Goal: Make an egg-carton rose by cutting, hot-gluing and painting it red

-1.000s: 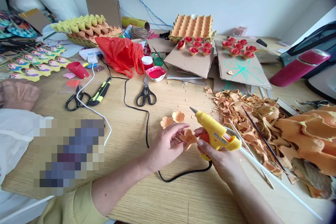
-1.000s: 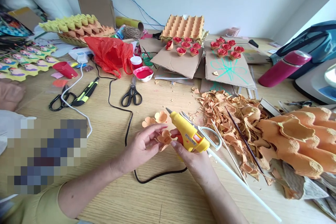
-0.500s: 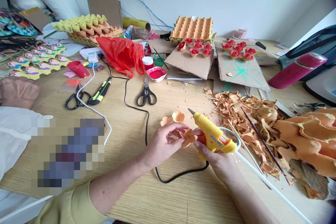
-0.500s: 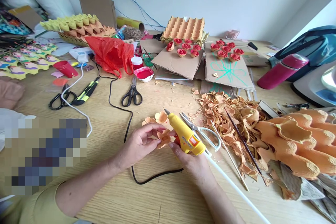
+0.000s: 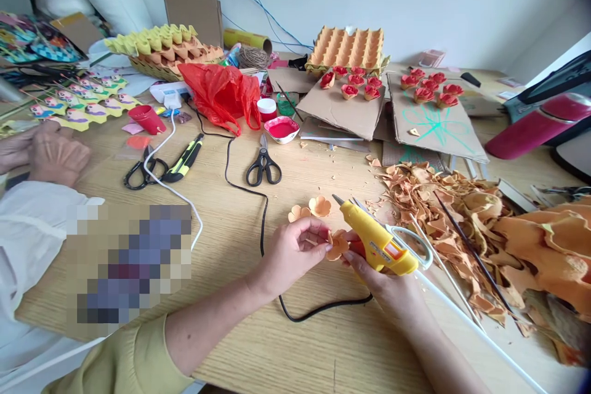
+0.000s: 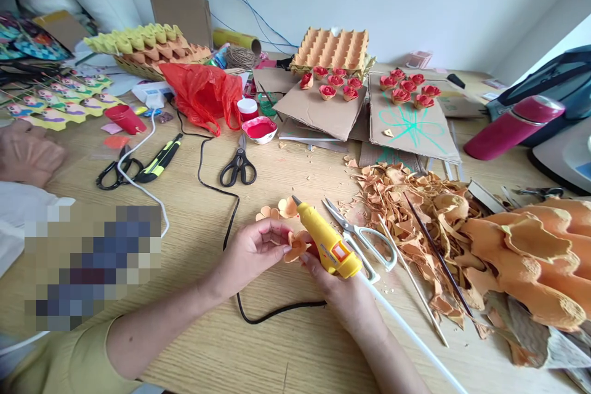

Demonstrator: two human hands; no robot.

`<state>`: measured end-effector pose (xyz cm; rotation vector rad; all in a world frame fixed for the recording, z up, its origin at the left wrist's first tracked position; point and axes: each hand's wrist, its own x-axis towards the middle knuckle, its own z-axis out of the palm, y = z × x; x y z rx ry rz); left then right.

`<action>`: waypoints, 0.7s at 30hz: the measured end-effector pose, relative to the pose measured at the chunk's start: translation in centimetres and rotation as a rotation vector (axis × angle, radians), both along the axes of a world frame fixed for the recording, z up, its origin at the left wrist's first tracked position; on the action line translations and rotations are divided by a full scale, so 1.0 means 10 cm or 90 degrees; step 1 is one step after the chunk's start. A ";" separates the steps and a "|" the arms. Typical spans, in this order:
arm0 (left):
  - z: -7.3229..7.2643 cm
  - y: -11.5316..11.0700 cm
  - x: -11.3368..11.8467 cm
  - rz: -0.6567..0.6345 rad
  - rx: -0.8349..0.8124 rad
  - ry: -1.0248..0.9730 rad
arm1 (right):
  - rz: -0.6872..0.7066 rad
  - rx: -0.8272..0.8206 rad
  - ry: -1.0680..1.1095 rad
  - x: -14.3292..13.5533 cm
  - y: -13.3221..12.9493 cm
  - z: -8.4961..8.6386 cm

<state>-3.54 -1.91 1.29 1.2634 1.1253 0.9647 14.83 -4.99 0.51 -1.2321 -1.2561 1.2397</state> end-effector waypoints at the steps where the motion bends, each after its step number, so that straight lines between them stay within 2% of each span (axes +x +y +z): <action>1: 0.01 -0.01 0.00 -0.001 0.025 0.022 | 0.005 0.001 -0.011 0.00 0.01 0.01; 5: 0.04 -0.04 0.00 0.003 0.104 0.075 | 0.009 0.001 -0.045 -0.02 0.04 0.08; 8: 0.03 -0.03 0.00 0.008 0.072 0.063 | 0.022 0.013 -0.060 -0.03 0.05 0.11; 12: 0.02 -0.01 0.00 0.002 0.021 0.058 | 0.054 0.025 -0.104 0.01 0.04 0.06; 16: 0.03 -0.03 0.00 -0.009 0.077 0.097 | 0.080 0.013 -0.152 0.05 0.04 0.02; 21: 0.03 -0.05 0.01 -0.052 0.159 0.147 | 0.091 -0.022 -0.088 0.01 0.06 0.05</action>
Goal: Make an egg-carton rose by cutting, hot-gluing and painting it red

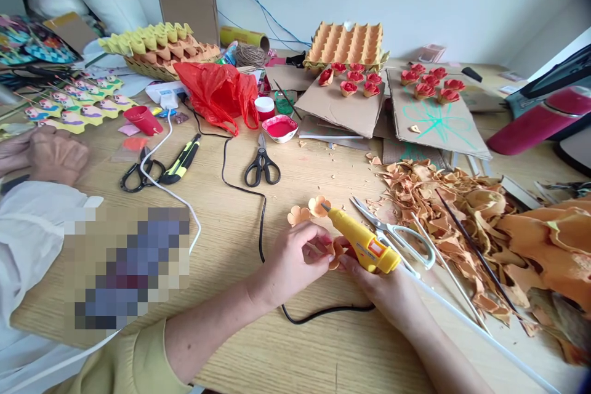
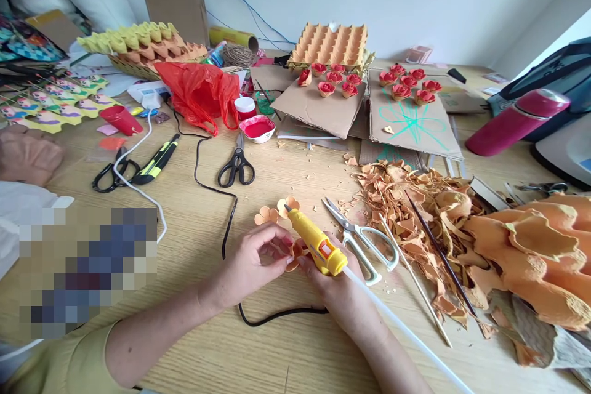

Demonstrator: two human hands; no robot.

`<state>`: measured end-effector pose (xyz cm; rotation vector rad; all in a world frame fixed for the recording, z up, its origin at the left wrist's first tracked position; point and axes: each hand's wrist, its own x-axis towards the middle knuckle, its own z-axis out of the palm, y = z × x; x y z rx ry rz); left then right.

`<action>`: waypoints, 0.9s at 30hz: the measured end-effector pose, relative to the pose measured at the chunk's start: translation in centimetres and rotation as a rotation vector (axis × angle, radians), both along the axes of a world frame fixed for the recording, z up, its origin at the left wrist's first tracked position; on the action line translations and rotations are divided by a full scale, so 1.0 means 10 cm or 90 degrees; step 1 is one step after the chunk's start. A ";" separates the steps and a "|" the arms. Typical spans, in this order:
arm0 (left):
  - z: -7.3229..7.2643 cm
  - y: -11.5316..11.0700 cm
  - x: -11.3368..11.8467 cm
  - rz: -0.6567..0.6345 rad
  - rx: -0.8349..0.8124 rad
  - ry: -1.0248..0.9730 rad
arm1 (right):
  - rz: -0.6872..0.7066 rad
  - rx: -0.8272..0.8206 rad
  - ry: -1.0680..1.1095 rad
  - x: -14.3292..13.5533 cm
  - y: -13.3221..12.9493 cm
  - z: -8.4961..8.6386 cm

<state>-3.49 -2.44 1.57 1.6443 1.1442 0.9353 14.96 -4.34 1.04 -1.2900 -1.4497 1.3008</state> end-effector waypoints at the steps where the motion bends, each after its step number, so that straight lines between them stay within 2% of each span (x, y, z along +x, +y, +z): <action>1: -0.01 0.00 0.00 -0.007 0.017 0.007 | -0.001 -0.010 0.018 -0.01 0.00 0.00; 7: -0.05 -0.02 -0.02 -0.026 0.075 0.057 | -0.050 -0.049 0.025 -0.05 0.00 -0.08; 13: -0.06 0.00 -0.02 -0.024 0.083 0.120 | -0.055 -0.026 -0.035 -0.04 0.01 -0.20; 18: -0.09 -0.04 0.02 -0.021 0.060 0.115 | -0.079 -0.024 -0.059 -0.09 0.00 -0.17; 21: -0.04 -0.03 -0.03 -0.017 0.081 0.129 | -0.088 -0.005 -0.068 -0.11 -0.01 -0.11; 23: 0.05 0.09 -0.17 0.015 0.150 0.187 | -0.079 0.010 -0.069 -0.12 0.00 -0.08; 27: 0.19 0.64 -0.64 0.213 0.316 0.396 | -0.057 0.025 -0.095 -0.12 0.01 -0.05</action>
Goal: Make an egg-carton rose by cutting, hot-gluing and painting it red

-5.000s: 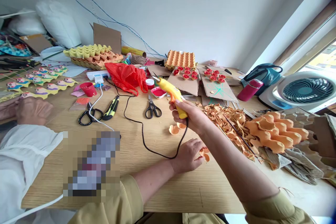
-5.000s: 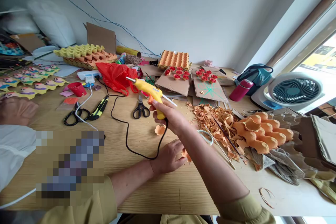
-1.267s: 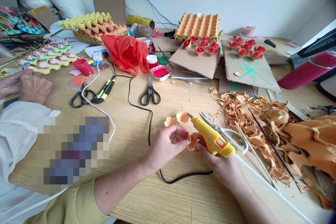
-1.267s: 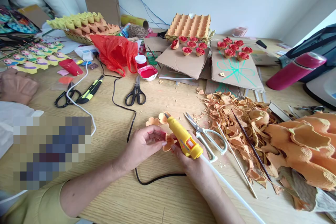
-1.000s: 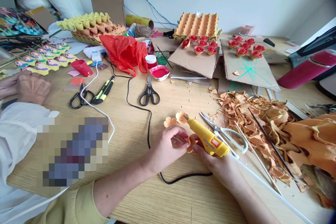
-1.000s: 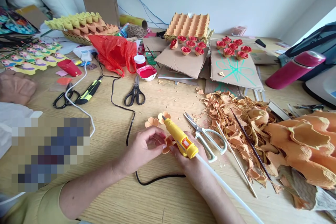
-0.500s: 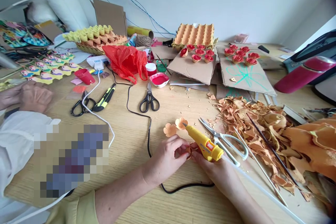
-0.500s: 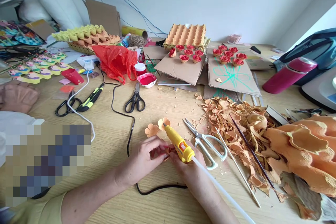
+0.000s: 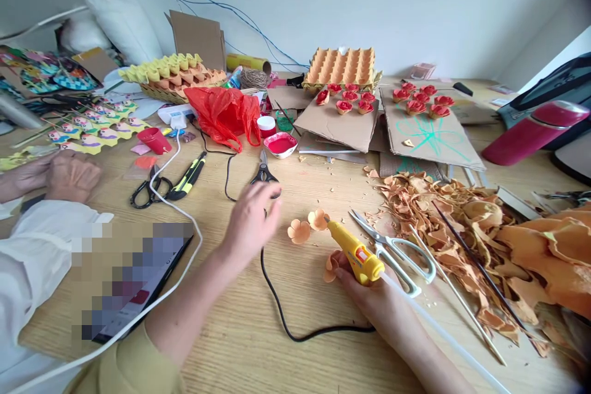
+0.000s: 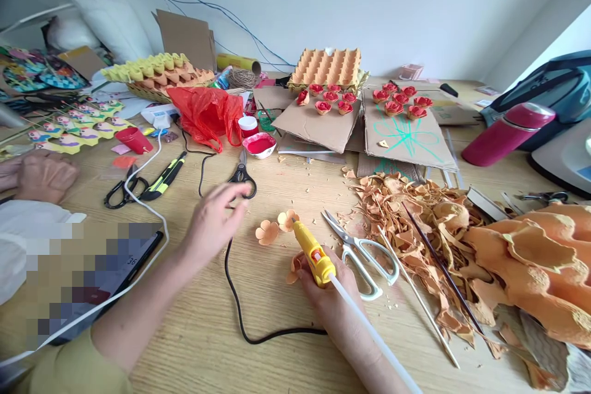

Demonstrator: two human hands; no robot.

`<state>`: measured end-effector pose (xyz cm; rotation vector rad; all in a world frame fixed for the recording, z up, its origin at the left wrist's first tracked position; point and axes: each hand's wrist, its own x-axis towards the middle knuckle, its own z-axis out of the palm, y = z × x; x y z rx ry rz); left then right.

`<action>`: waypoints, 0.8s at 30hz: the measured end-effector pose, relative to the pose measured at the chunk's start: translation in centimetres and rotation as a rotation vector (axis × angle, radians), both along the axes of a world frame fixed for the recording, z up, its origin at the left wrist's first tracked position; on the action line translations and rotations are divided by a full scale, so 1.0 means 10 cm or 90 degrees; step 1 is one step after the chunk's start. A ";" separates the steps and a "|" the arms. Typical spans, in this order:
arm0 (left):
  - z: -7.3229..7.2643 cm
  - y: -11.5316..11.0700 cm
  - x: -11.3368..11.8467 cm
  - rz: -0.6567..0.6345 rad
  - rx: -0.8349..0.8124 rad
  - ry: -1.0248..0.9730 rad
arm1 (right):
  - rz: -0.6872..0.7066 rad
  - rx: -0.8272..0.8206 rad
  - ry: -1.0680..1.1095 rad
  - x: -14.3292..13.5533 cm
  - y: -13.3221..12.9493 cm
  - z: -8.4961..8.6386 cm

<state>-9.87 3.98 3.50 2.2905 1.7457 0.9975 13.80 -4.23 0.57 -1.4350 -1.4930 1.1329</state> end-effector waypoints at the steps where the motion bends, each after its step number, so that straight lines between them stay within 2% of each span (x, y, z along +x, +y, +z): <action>1: 0.00 0.16 -0.13 0.048 0.008 0.070 | 0.002 -0.001 -0.008 0.00 0.00 0.00; 2: -0.02 0.31 -0.24 0.079 -0.006 0.130 | 0.005 -0.002 -0.014 0.01 0.00 0.00; 4: -0.10 0.53 -0.41 0.091 -0.029 0.154 | 0.012 -0.003 -0.021 0.01 0.01 0.01; 6: -0.20 0.64 -0.50 0.088 -0.050 0.167 | 0.011 0.000 -0.026 0.00 0.01 0.01; 10: -0.32 0.66 -0.54 0.097 -0.072 0.179 | -0.013 0.006 -0.033 -0.01 0.00 0.02; 15: -0.24 0.65 -0.53 0.140 -0.070 0.162 | -0.009 0.011 -0.028 -0.01 -0.01 0.00; 17: -0.17 0.59 -0.47 0.145 -0.052 0.143 | -0.007 0.010 -0.029 0.00 0.00 0.00; 19: -0.08 0.45 -0.35 0.106 -0.039 0.119 | -0.001 0.010 -0.036 0.01 0.00 0.01; 24: 0.03 -0.11 0.12 -0.107 -0.118 0.040 | -0.008 0.013 -0.056 0.04 0.01 -0.03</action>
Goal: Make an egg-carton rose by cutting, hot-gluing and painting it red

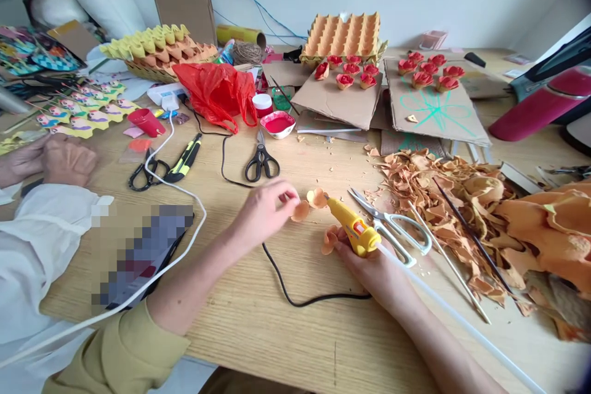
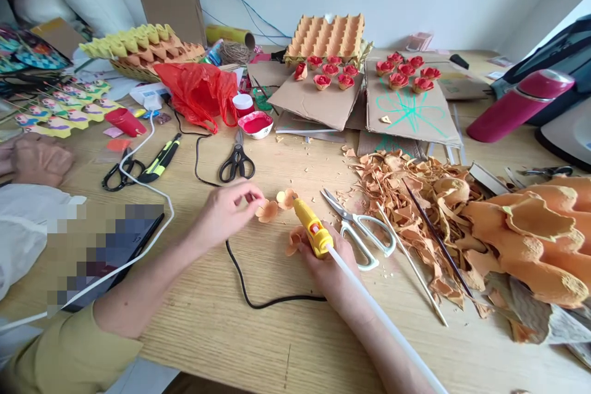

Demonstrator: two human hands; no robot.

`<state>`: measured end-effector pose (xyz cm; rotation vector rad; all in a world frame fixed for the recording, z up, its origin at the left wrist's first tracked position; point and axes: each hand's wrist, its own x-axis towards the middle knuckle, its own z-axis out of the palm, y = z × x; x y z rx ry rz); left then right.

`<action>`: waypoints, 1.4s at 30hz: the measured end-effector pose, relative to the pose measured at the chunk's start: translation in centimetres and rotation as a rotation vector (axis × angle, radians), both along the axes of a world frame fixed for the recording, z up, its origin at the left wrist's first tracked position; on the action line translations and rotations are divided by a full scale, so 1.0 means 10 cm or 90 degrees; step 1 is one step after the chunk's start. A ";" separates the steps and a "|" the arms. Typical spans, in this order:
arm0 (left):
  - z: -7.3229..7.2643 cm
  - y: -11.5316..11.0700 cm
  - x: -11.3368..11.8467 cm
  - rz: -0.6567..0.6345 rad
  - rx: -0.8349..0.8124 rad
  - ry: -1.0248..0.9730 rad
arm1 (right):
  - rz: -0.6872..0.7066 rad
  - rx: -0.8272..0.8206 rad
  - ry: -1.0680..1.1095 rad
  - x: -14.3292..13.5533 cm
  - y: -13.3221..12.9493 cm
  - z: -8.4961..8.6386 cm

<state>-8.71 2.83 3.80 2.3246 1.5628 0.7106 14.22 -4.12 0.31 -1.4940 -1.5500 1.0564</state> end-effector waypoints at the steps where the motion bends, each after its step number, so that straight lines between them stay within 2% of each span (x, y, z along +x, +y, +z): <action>1: -0.01 -0.11 0.08 -0.077 -0.052 -0.060 | -0.005 -0.004 -0.001 0.00 0.00 -0.02; 2: -0.02 -0.20 0.15 -0.142 -0.102 -0.110 | -0.005 -0.012 0.001 0.01 0.00 -0.04; 3: -0.04 -0.28 0.20 -0.171 -0.131 -0.138 | -0.004 -0.019 0.006 0.01 0.00 -0.06; 5: -0.10 -0.39 0.26 -0.191 -0.169 -0.145 | 0.000 -0.030 0.019 0.00 0.00 -0.07; 11: -0.24 -0.46 0.37 -0.160 -0.160 -0.164 | -0.007 -0.019 0.009 -0.01 0.00 -0.02; 19: -0.24 -0.49 0.41 -0.143 -0.112 -0.160 | 0.007 -0.035 0.068 0.00 -0.02 -0.01; 22: -0.25 -0.49 0.41 -0.136 -0.116 -0.160 | 0.012 -0.034 0.083 -0.01 -0.01 0.02; 27: -0.27 -0.50 0.44 -0.076 -0.158 -0.219 | 0.051 -0.008 0.071 -0.01 0.00 0.04; 42: -0.31 -0.52 0.50 -0.028 -0.177 -0.260 | 0.031 -0.006 0.058 -0.01 0.00 0.04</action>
